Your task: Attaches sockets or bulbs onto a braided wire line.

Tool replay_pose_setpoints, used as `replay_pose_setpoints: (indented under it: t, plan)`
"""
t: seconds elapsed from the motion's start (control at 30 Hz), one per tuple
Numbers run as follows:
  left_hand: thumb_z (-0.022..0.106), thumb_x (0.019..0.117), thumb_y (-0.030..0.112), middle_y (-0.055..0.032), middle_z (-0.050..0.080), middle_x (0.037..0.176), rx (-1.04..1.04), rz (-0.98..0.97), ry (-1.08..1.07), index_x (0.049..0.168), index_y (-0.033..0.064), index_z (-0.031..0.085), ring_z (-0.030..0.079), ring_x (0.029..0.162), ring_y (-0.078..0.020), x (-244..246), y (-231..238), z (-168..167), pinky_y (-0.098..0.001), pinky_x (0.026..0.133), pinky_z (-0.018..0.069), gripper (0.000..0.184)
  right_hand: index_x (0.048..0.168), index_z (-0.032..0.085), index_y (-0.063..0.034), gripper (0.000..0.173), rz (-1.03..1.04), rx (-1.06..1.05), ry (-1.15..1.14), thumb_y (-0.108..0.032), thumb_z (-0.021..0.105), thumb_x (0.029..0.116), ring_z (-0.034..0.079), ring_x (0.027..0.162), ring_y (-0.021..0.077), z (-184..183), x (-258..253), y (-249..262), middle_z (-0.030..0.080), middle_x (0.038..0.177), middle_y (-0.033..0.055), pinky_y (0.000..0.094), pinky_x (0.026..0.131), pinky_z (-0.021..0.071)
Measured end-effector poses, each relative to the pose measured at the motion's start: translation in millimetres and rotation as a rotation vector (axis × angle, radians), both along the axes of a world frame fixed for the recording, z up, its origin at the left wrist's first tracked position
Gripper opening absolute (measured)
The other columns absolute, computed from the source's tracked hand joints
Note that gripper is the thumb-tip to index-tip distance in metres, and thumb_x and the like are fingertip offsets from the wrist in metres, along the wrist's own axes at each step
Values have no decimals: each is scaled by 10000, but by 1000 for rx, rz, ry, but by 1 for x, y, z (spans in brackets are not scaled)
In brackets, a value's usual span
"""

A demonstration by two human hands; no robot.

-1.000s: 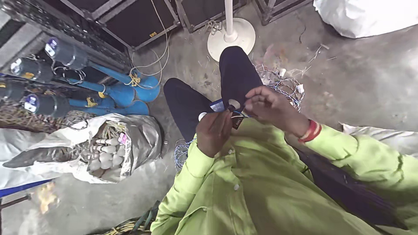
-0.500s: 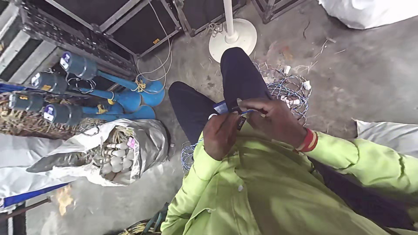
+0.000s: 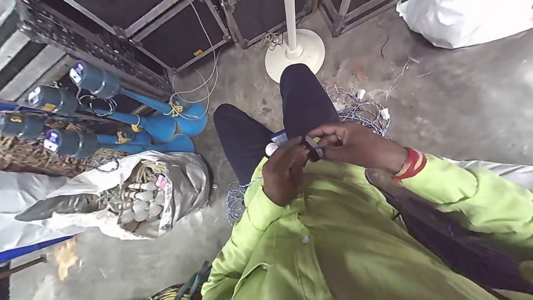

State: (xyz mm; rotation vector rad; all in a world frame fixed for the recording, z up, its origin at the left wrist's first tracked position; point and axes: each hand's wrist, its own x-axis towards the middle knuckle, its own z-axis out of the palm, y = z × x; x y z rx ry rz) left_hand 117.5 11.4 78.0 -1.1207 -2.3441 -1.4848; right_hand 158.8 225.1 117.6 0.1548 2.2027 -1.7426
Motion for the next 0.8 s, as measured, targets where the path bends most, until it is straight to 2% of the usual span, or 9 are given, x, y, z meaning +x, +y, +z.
replay_pose_setpoints:
  t: [0.13,0.23,0.33,0.4,0.5,0.6,0.7,0.73,0.8]
  plan:
    - [695,946,56,-148,744,1149,-52,9,-84,1034,-30,767,738,996,-165,-1,-3,-1,-305,875,617,143,1361,669,-157,487,-50,276,143,-29,710,892,686,768,107,0,10,-11,743,978,27,340,705,596]
    - [688,957,60,-147,740,1163,-40,-16,-147,1070,-32,758,734,1020,-168,-2,-5,0,-320,895,615,161,1423,623,-211,624,-22,136,114,-20,750,843,717,863,95,0,11,-4,742,1118,12,310,740,625]
    - [690,954,41,-149,736,1172,-4,-59,-215,1071,-43,753,732,1035,-170,-2,-4,1,-327,904,618,157,1428,619,-140,591,38,-93,45,14,704,864,706,799,83,2,9,11,755,1037,31,241,701,608]
    - [687,955,34,-152,734,1175,5,-76,-226,1073,-49,750,726,1053,-177,-3,-3,2,-333,921,611,158,1385,658,-127,492,35,-119,32,-26,662,903,690,750,71,4,8,18,761,1013,29,228,667,589]
    - [683,966,64,-135,738,1174,-39,-32,-204,1091,-26,756,721,1061,-165,-2,-4,3,-321,931,602,170,1216,760,-156,343,-91,161,249,-99,647,897,678,730,-1,2,15,6,771,950,-40,202,649,577]
    - [677,971,77,-136,741,1170,-66,6,-178,1107,-20,758,719,1073,-169,-4,-5,6,-327,949,588,185,1227,749,-121,362,-171,366,489,-109,641,881,706,859,47,-7,19,-8,769,1031,8,254,775,586]
    - [673,968,60,-154,737,1173,-42,10,-175,1097,-38,753,719,1080,-188,-5,-7,6,-343,962,588,180,1324,668,-75,440,-236,108,330,-116,686,886,703,836,52,-4,16,-6,755,1060,13,224,720,596]
    - [679,965,54,-154,737,1170,-22,5,-192,1092,-42,752,722,1074,-187,-5,-8,5,-343,956,595,176,1341,653,-65,458,-251,36,302,-141,696,892,710,896,85,-4,15,-2,734,1139,38,252,763,606]
    - [688,963,57,-134,741,1148,-2,-9,-232,1098,-34,749,727,1031,-157,-6,-8,5,-321,919,609,173,1269,683,-33,380,-231,35,395,-143,702,906,699,927,100,-3,15,3,690,1203,58,257,775,617]
